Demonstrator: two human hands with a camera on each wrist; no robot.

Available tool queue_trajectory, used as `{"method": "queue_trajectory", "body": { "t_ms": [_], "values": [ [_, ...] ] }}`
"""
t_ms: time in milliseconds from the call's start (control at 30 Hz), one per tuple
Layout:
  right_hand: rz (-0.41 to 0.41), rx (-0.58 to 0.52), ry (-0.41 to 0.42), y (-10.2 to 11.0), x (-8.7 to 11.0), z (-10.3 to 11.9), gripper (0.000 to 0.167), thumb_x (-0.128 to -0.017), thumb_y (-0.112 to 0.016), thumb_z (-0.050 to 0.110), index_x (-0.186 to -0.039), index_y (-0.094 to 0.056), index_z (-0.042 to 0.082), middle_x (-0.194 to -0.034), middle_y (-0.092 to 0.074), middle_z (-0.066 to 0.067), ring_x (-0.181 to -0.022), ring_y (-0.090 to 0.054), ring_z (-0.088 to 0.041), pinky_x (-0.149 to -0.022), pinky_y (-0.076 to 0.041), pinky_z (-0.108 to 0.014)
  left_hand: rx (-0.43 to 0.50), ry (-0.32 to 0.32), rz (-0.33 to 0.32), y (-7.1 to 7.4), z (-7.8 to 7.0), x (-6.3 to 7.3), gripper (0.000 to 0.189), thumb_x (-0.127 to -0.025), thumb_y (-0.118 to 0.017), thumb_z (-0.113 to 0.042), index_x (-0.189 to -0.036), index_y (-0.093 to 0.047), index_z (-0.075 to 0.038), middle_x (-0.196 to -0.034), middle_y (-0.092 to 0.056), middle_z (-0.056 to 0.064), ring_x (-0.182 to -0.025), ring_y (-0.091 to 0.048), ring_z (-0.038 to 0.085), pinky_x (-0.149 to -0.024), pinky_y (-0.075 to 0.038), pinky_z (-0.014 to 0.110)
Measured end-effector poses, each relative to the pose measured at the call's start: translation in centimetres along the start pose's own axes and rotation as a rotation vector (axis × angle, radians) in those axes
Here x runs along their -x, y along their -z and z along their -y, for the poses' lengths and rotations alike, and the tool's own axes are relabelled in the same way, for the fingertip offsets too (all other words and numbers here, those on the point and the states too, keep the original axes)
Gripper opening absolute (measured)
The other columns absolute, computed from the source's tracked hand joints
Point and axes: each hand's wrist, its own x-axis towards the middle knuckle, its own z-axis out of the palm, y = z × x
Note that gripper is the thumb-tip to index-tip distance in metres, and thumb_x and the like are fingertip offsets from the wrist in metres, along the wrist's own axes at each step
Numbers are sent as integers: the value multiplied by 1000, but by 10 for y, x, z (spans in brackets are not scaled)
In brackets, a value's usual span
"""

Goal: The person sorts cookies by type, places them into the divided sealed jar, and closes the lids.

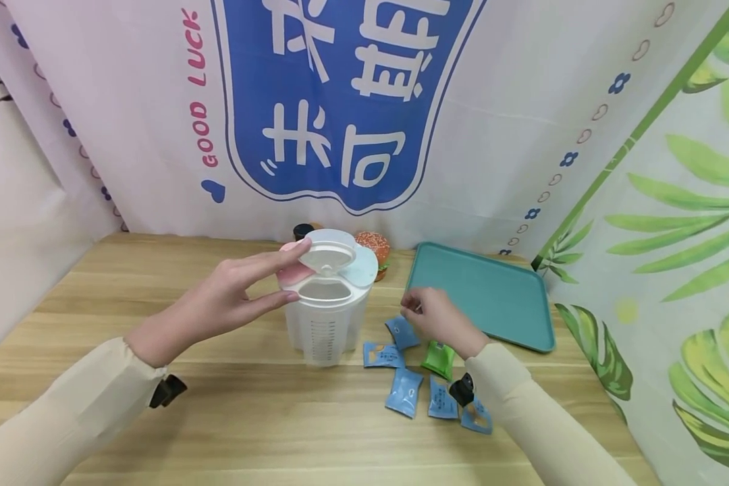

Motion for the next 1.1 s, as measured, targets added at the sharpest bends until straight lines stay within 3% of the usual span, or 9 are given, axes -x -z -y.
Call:
{"method": "queue_trajectory", "body": {
  "t_ms": [433, 600, 733, 933, 1100],
  "values": [
    [67, 77, -48, -25, -1, -14, 33, -100, -71, 18, -119, -68, -8, -104, -75, -16, -94, -72, -25, -82, -65, -40, 20, 6, 1, -2, -1, -1, 78, -91, -82, -13, -159, -46, -16, -152, -61, 11, -135, -65, 29, -113, -54, 45],
    [64, 85, -63, -32, -7, -16, 26, -99, -73, 18, -109, -69, -5, -87, -65, -8, -76, -57, -16, -65, -52, -31, 17, -4, -12, -2, -1, -1, 77, -90, -83, -11, -158, -47, -14, -151, -62, 13, -136, -64, 31, -114, -53, 46],
    [69, 71, -65, -35, -10, -17, 21, -98, -73, 16, -103, -67, -3, -80, -55, -5, -71, -48, -16, -60, -42, -28, 15, -5, -10, -1, -1, -1, 76, -91, -83, -13, -158, -47, -14, -150, -62, 12, -136, -64, 30, -115, -52, 46],
    [94, 53, -80, -33, -11, -14, 35, -97, -74, 16, -120, -65, -10, -91, -63, -11, -81, -56, -19, -70, -54, -34, 16, 7, -1, -1, -1, -1, 77, -91, -83, -14, -159, -46, -16, -152, -61, 12, -137, -63, 29, -116, -52, 45],
    [110, -20, -87, -32, -11, -16, 38, -98, -74, 15, -124, -61, -9, -94, -63, -12, -79, -55, -17, -69, -50, -31, 25, 18, 5, 0, -2, 0, 78, -91, -82, -14, -160, -46, -17, -152, -61, 11, -138, -63, 28, -116, -51, 45]
  ]
}}
